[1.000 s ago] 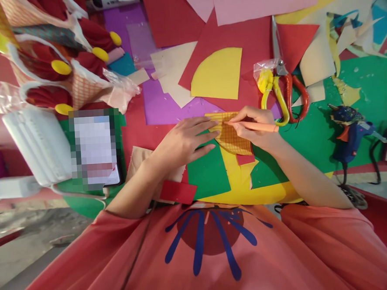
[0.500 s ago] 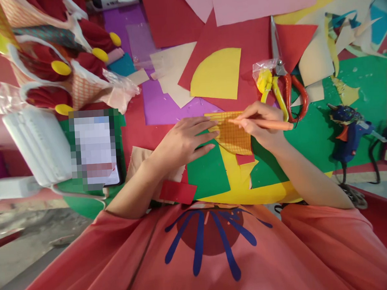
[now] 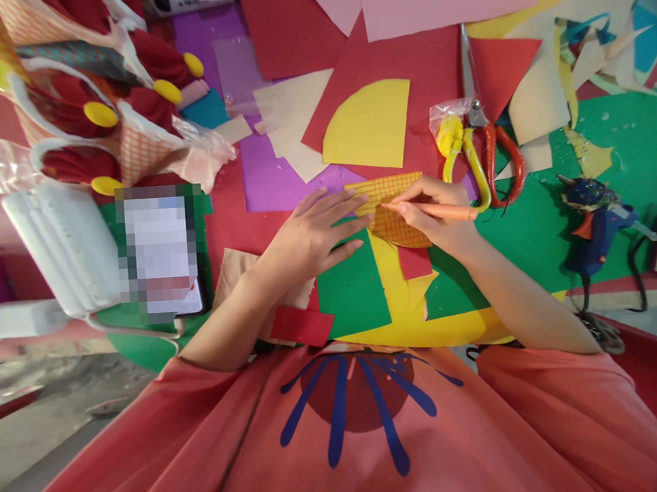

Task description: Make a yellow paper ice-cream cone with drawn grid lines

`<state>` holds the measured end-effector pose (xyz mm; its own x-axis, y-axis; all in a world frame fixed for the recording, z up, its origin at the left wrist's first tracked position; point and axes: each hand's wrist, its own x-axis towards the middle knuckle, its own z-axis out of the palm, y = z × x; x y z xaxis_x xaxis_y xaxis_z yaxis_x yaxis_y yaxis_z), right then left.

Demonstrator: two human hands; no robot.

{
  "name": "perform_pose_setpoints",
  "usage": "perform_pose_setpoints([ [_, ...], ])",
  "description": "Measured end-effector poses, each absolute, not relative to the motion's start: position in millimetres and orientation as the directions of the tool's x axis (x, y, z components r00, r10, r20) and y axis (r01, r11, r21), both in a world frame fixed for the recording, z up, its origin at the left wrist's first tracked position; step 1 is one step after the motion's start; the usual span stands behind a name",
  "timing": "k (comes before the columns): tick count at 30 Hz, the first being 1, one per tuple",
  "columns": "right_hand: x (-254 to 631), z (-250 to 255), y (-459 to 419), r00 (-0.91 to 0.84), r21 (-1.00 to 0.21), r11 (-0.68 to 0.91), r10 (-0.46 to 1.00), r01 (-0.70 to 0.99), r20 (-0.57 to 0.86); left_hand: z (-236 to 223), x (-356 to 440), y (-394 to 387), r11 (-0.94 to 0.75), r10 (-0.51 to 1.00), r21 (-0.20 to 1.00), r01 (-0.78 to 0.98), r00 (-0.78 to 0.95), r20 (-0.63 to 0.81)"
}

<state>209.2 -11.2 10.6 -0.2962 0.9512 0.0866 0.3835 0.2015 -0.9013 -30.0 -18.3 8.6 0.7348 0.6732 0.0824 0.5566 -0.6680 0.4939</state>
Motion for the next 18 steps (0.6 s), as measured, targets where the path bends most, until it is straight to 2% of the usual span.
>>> perform_pose_setpoints([
  [13,209.8,11.3,-8.8,-0.392,-0.905,0.214,0.918,0.368,0.058,9.4,-29.2,-18.1,-0.639,0.683,0.533,0.555,0.728,0.06],
  [18,208.5,11.8,-9.2,-0.354,-0.903,0.208,0.933,0.375,0.068,9.3,-30.0,-18.3,-0.652,0.68,0.513,0.558,0.73,0.07],
])
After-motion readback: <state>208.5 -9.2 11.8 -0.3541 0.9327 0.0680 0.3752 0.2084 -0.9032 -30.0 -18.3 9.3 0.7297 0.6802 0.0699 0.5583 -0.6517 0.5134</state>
